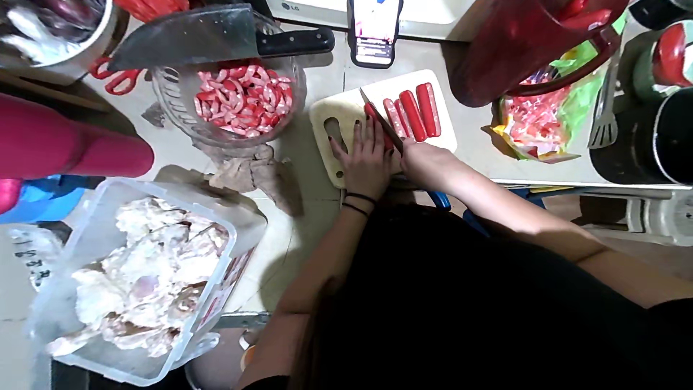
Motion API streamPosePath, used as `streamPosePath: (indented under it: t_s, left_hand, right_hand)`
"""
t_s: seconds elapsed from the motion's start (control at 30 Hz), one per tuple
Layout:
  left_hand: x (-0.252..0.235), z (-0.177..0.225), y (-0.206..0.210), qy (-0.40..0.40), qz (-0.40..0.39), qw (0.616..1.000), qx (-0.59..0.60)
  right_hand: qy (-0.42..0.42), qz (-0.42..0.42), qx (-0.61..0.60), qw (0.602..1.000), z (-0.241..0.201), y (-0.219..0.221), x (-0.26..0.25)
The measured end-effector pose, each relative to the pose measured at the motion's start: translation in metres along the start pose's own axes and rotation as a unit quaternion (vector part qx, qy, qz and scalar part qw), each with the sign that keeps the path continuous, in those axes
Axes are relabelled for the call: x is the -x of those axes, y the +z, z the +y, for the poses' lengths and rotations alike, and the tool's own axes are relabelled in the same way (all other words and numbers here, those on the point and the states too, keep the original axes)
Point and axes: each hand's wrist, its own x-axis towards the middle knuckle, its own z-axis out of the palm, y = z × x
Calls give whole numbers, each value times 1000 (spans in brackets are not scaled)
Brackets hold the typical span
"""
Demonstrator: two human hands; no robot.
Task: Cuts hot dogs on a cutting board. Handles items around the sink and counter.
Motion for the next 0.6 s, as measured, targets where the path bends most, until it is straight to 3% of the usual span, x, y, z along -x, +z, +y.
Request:
streamPosePath:
  t_s: [0.37,0.6]
  left_hand:
    - [0,1,-7,1,-51,999,-14]
    - [1,0,-3,2,-24,999,-29]
  right_hand:
    - [29,-2,-10,1000,-12,1,1]
    - [17,-16,-5,1000,-15,-4,9]
